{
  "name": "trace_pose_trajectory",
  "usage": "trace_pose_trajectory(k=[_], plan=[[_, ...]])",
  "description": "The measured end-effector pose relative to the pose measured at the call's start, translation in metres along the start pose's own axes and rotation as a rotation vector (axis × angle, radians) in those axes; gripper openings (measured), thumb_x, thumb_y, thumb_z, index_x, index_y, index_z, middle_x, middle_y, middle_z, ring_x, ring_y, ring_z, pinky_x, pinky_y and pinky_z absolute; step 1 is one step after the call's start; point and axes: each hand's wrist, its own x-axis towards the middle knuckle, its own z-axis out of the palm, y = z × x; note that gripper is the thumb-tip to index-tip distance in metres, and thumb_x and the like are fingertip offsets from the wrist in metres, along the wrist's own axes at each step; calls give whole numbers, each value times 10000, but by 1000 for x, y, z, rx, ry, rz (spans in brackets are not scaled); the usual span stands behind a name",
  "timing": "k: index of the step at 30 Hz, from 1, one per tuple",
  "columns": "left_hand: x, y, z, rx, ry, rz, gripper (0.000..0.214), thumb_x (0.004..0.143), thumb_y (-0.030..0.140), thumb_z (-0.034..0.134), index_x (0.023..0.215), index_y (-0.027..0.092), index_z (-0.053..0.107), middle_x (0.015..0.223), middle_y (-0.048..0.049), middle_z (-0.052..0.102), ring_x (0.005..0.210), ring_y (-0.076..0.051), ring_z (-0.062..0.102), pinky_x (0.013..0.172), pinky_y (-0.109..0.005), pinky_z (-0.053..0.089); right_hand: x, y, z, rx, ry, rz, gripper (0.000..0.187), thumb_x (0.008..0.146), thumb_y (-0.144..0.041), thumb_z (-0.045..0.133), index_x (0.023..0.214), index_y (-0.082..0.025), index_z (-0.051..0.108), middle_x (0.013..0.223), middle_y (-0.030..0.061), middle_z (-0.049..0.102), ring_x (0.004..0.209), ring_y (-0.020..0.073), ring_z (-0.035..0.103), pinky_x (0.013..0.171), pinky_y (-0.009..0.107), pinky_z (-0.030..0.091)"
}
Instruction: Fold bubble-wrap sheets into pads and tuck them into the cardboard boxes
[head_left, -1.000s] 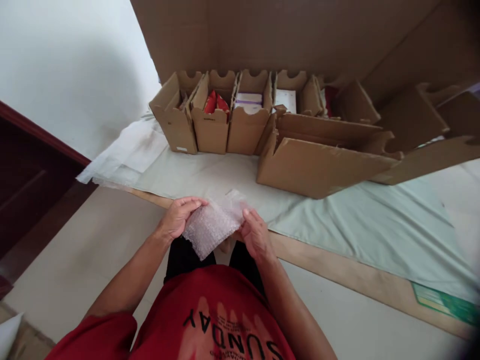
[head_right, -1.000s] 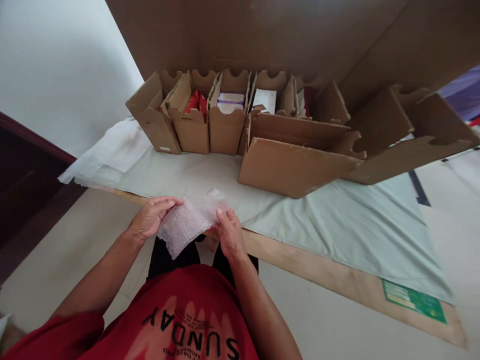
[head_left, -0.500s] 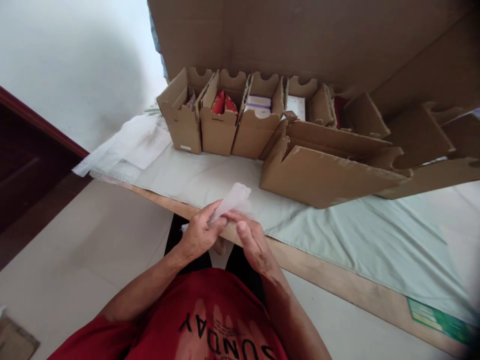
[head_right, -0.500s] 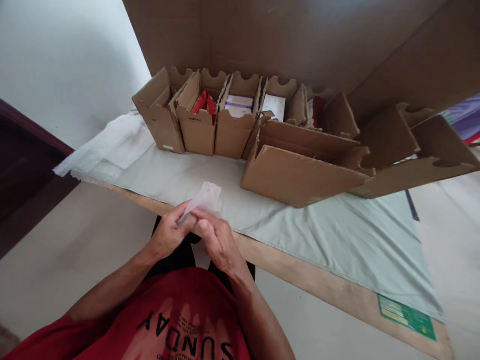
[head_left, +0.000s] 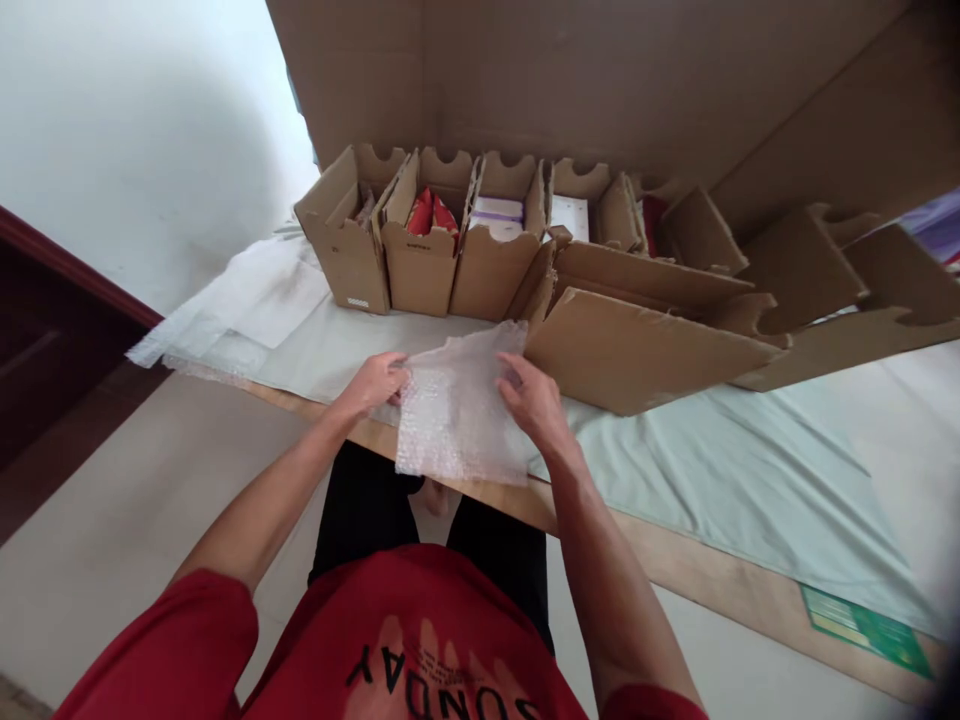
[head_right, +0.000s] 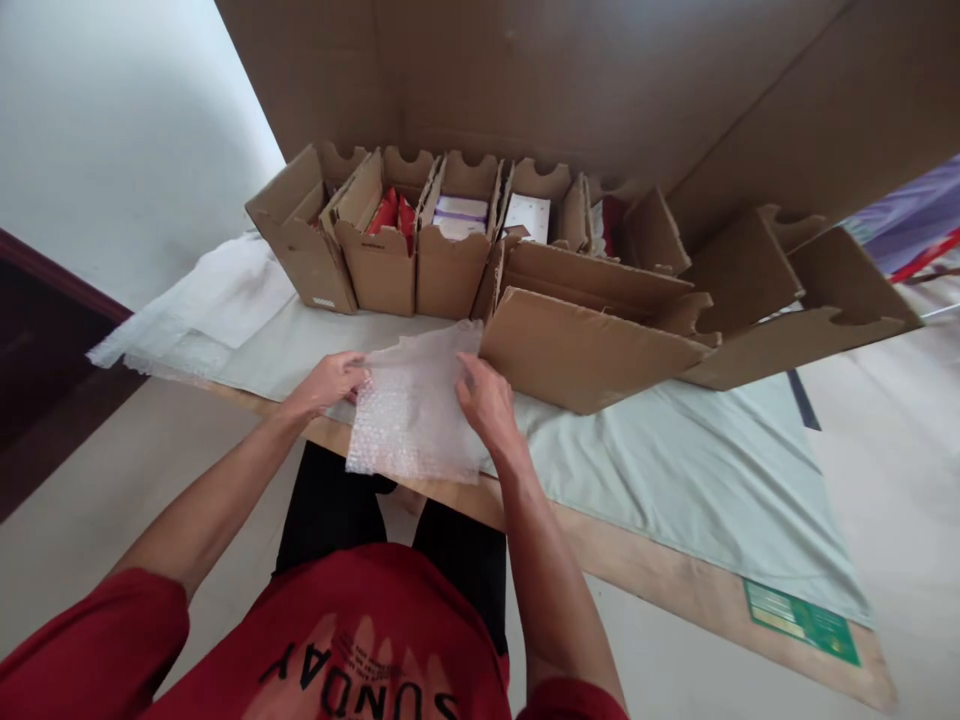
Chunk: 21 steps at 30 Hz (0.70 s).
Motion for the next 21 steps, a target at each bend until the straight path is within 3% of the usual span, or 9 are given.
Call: trace_pose_trajectory(k=[3,6,8,11,15,21], plan=[[6,-12,-4,112,170,81,595,807,189,589,1394,95,573,855,-59,723,660,-177,648,675,-321,564,-22,15,5,-141,21,-20,443,870,-259,562,1288,-188,692,1301,158,690,1052,303,680,915,474,525],[-3,-22,-1,362,325,351,496,844,202,562,1331,138,627,1093,-115,728,972,-233,687,922,-383,566,-53,26,9,-203,110,-18,375,913,-296,533,1224,-187,712,1317,159,682,1146,340,647,964,526,501],[-11,-22,11,513,272,548,427,879,224,551,1288,171,664,1280,-129,688,1198,-271,633,1071,-433,507,-67,27,14,-211,137,-27,351,934,-303,517,1202,-189,713,1320,157,682,1155,337,634,979,529,489],[-16,-17,40,688,60,727,413,920,262,567,1315,186,658,1524,-136,545,1456,-318,445,1210,-506,370,-73,23,25,-250,115,-36,356,939,-297,520,1218,-175,705,1361,182,656,1171,350,615,975,528,470],[-8,-15,62,850,-151,703,448,947,327,593,1369,178,625,1580,-176,484,1531,-368,335,1227,-591,289,-65,15,36,-281,93,-22,378,935,-287,528,1261,-169,678,1299,180,691,1178,344,613,955,495,459],[-2,-27,35,917,-102,614,471,957,276,547,1414,176,596,1594,-170,472,1521,-362,363,1235,-572,289,-55,8,34,-294,13,-46,363,909,-256,576,1242,-178,697,1307,170,688,1169,340,622,963,488,465]])
